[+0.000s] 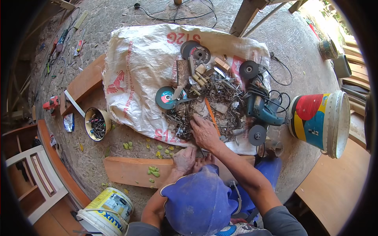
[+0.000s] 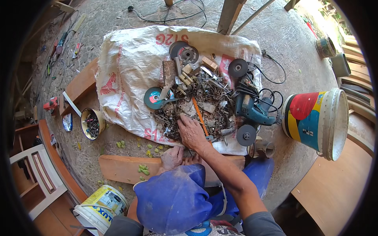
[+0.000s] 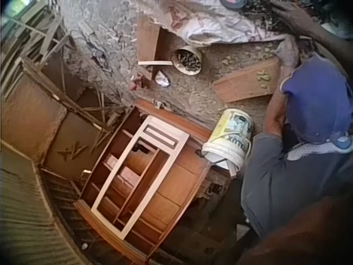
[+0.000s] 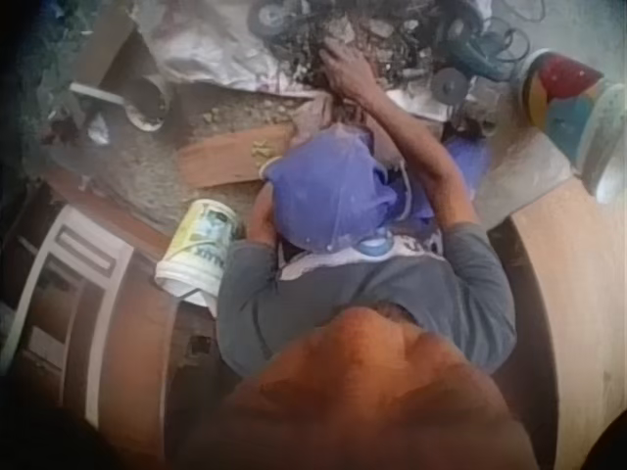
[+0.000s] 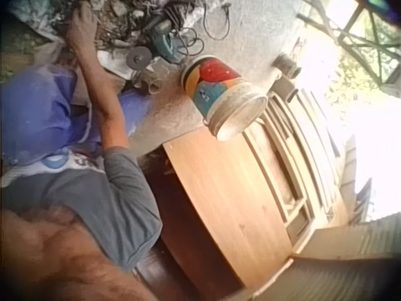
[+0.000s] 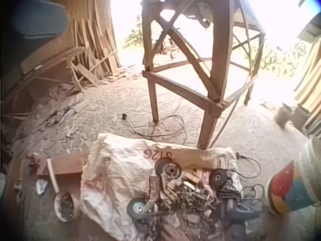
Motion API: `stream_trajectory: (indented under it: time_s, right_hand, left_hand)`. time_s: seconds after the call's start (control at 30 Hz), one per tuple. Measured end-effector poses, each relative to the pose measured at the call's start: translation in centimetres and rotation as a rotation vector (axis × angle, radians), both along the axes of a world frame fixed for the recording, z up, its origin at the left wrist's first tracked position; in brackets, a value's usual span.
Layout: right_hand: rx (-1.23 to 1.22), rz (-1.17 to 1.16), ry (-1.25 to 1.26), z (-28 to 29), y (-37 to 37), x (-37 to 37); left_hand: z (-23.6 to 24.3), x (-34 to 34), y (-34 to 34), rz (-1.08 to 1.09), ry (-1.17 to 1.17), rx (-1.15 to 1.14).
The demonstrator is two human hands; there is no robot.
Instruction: The person sits on the floor sorting through a pile of nails and hardware on a sack. They then move to a large wooden board and use a screwdriver and hammer to remove and adjust a metal hinge, chipping away wood around the fixture.
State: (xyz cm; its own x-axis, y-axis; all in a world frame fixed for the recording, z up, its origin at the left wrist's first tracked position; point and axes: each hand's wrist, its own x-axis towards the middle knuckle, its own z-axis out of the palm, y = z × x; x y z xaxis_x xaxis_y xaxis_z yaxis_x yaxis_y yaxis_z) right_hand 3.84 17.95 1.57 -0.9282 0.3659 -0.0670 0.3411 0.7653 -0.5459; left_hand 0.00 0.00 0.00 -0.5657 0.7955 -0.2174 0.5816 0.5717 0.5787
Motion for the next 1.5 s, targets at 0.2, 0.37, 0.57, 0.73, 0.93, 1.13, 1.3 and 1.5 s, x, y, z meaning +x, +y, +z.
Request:
stream_trajectory:
  time_s: [0.2,0.37,0.57,0.73,0.93,1.13,1.3,1.5]
  right_hand:
    - [0.039,0.001,0.004,0.3,1.3,2.9]
    - [-0.002,-0.283,-0.058,1.7,5.1,3.0]
    - [0.115,-0.441,-0.072,0.2,7.0,2.4]
    - [0.112,-0.438,-0.008,0.4,5.9,1.5]
    - [0.190,-0.374,0.059,0.4,5.4,-2.1]
    - [0.103,-0.485,-0.097,-1.4,2.9,-1.7]
    - [0.007,-0.297,-0.077,-0.2,-1.2,-0.9]
    - [-0.178,-0.229,0.037,0.0,-2.1,0.3]
  left_hand:
    - [-0.9,0.6,0.0,-0.047,-0.043,-0.019]
    - [0.9,0.1,0.8,-0.027,-0.077,-0.083]
    - [-0.3,0.3,0.0,-0.066,-0.032,-0.094]
    - [-0.1,0.2,0.3,-0.038,-0.061,-0.118]
    - [0.6,0.3,0.9,0.003,-0.068,-0.148]
    - [-1.5,0.4,-0.4,-0.160,0.007,-0.134]
    - [-1.9,0.0,-0.6,-0.254,0.053,-0.195]
    - [-2.7,0.0,-0.7,-0.177,-0.003,-0.175]
